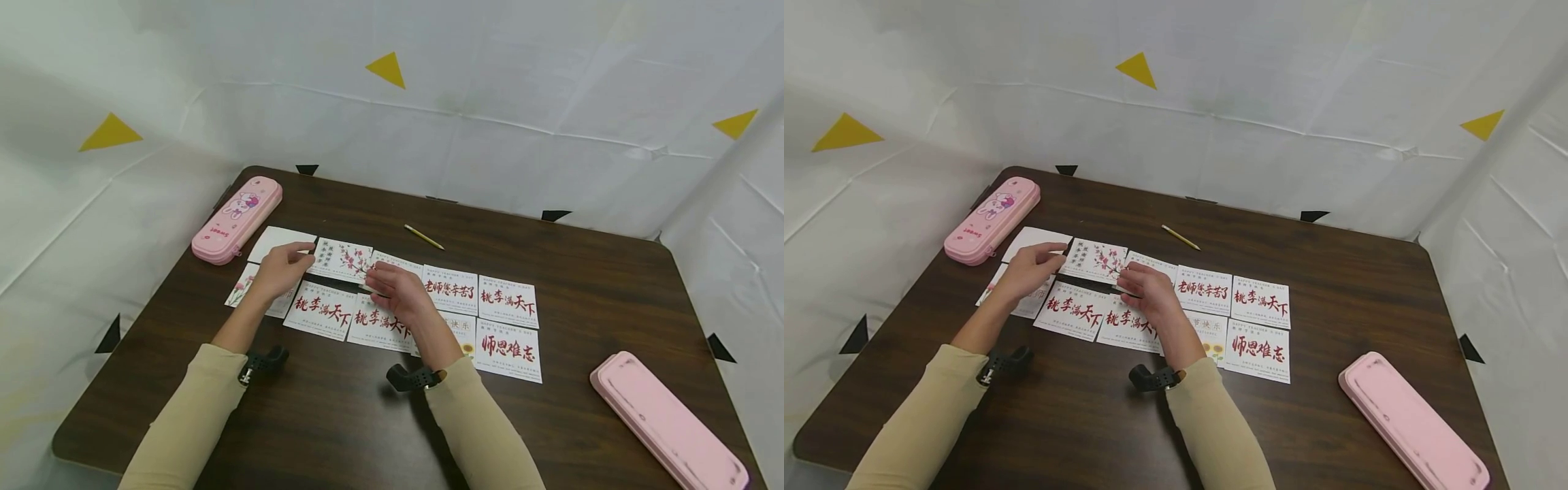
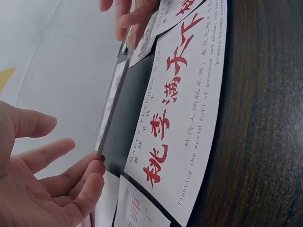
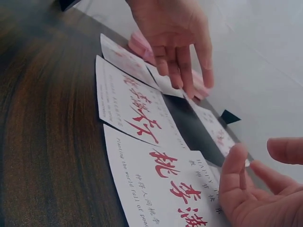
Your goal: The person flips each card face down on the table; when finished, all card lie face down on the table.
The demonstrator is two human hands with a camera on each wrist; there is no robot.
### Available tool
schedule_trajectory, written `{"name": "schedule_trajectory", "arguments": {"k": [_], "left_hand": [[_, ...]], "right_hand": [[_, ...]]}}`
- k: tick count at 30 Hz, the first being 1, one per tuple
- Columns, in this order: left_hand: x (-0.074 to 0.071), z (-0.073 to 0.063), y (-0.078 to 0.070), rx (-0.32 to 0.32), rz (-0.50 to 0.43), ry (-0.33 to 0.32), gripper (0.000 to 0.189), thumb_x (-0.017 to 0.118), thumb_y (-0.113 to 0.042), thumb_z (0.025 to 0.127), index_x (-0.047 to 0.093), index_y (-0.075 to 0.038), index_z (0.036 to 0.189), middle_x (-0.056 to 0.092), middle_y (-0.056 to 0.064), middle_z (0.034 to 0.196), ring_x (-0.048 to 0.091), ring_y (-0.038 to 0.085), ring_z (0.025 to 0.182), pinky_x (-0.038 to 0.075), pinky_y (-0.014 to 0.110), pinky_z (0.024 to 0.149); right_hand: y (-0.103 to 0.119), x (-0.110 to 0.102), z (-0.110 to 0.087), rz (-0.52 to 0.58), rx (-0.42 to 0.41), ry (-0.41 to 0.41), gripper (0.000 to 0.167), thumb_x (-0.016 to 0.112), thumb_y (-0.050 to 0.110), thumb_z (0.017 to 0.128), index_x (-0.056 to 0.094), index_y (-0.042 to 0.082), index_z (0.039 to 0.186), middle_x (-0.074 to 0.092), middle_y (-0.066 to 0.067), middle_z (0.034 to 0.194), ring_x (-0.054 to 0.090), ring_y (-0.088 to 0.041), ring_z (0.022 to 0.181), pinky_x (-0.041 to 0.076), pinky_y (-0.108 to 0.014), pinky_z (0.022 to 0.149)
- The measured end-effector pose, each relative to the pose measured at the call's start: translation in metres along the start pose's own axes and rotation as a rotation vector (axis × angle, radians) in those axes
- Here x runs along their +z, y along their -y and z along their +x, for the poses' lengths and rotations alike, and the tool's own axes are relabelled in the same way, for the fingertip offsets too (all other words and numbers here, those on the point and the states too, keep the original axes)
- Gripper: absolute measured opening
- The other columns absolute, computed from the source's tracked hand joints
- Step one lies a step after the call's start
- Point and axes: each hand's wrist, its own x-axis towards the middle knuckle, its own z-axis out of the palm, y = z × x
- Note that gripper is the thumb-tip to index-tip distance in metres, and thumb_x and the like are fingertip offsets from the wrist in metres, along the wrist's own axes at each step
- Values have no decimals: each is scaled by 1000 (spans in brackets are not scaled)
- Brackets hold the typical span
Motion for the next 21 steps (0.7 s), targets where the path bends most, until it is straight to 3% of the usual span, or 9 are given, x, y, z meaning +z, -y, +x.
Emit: {"name": "schedule_trajectory", "arguments": {"k": [6, 10, 17, 21], "left_hand": [[-1, 0, 0, 34, -36, -74, 37, 55, -21, 97, 63, -8, 131, 66, 17, 115, 64, 31, 98, 50, 40, 79], [-2, -2, -1, 31, -115, -94, 34, 55, -16, 97, 64, -7, 128, 66, 17, 116, 69, 33, 86, 55, 34, 67], [-2, -5, -2, 44, -245, -141, 30, 56, 2, 95, 67, -2, 123, 67, 18, 114, 70, 36, 83, 58, 33, 68], [-1, -7, -4, 102, -268, -182, 28, 60, 5, 91, 70, 1, 116, 69, 17, 110, 70, 32, 82, 57, 28, 68]], "right_hand": [[1, 3, -4, -26, -84, -33, 44, 58, 4, 97, 52, 3, 141, 60, -15, 133, 61, -24, 117, 55, -30, 82], [2, 6, -5, -7, -144, -54, 45, 61, -5, 92, 55, -1, 137, 62, -17, 129, 63, -26, 114, 53, -36, 89], [2, 9, -4, 5, -203, -101, 49, 66, -12, 85, 61, 2, 132, 66, -14, 121, 68, -17, 98, 55, -32, 84], [1, 11, -1, 37, -240, -106, 52, 66, -17, 81, 62, 1, 130, 67, -10, 107, 66, -14, 91, 55, -29, 80]]}}
